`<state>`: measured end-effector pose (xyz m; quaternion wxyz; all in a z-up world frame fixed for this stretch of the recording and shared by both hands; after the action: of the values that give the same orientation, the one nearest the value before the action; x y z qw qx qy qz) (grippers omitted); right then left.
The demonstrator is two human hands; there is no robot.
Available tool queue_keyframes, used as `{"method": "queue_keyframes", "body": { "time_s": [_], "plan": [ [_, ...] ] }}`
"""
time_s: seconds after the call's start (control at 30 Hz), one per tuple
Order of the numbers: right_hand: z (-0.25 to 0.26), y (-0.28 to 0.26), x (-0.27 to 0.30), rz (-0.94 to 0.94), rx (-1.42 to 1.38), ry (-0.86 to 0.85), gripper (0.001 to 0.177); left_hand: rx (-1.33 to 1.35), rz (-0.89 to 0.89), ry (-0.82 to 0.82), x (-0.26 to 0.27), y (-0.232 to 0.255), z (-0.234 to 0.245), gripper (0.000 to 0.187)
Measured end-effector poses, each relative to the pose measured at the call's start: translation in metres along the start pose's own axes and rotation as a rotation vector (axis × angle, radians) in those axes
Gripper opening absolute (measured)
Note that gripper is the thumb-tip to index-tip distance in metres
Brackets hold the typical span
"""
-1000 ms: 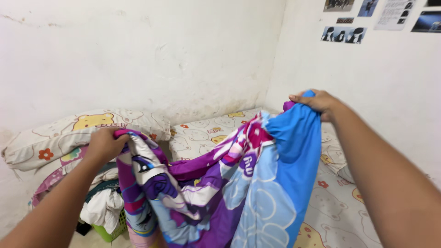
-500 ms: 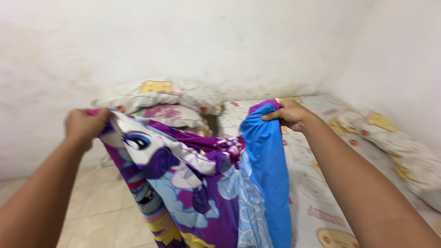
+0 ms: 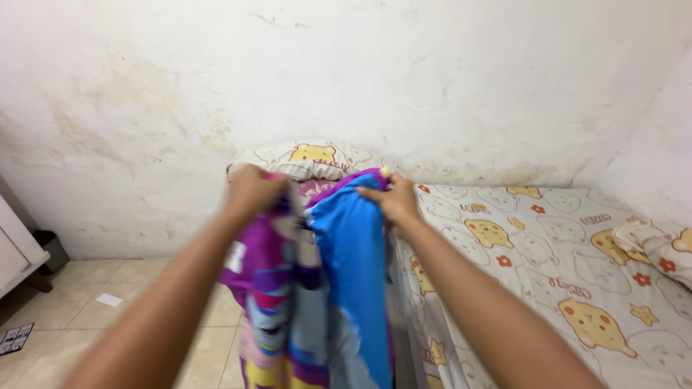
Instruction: The person folds a pillowcase, a towel, and a blanket on a bed. They also move a bottle of lotion and a spray bottle to a nearby shelf.
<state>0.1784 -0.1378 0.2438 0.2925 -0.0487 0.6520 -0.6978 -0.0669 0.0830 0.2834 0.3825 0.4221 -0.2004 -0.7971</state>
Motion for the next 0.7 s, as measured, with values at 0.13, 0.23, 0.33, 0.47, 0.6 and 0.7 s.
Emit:
{"method": "queue_keyframes", "body": {
  "time_s": [0.13, 0.23, 0.33, 0.47, 0.6, 0.7],
  "plan": [
    [-0.057, -0.022, 0.034, 0.005, -0.221, -0.172, 0.035, 0.335, 0.157, -0.206, 0.033, 0.051, -0.043, 0.038],
    [-0.054, -0.021, 0.033, 0.035, -0.294, -0.212, 0.022, 0.479, 0.168, -0.294, 0.044, 0.075, -0.047, 0.035],
    [-0.05, -0.01, 0.022, 0.073, -0.22, -0.221, 0.019, 0.564, 0.163, -0.407, 0.05, 0.088, -0.053, 0.033],
    [-0.047, -0.03, 0.037, 0.109, -0.386, -0.479, 0.02, 0.723, 0.19, -0.569, 0.054, 0.102, -0.068, 0.024],
    [-0.026, -0.059, 0.067, 0.204, -0.098, -0.37, 0.047, 0.851, 0.086, -0.801, 0.075, 0.128, -0.069, 0.027],
    [-0.006, -0.068, 0.073, 0.224, -0.111, -0.35, 0.046, 0.617, -0.131, -0.72, 0.069, 0.12, -0.04, 0.039]
  ]
}}
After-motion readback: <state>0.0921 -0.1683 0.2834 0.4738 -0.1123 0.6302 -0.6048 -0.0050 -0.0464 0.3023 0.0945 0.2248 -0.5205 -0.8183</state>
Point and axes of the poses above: each hand's wrist, its own x-axis away from the middle knuckle, its own z-axis out of the back of the hand, y = z × x, the point moved 10 cm from there along -x, towards the middle knuckle, and after that the axes turned 5 degrees about y, right-handed, at the moved point
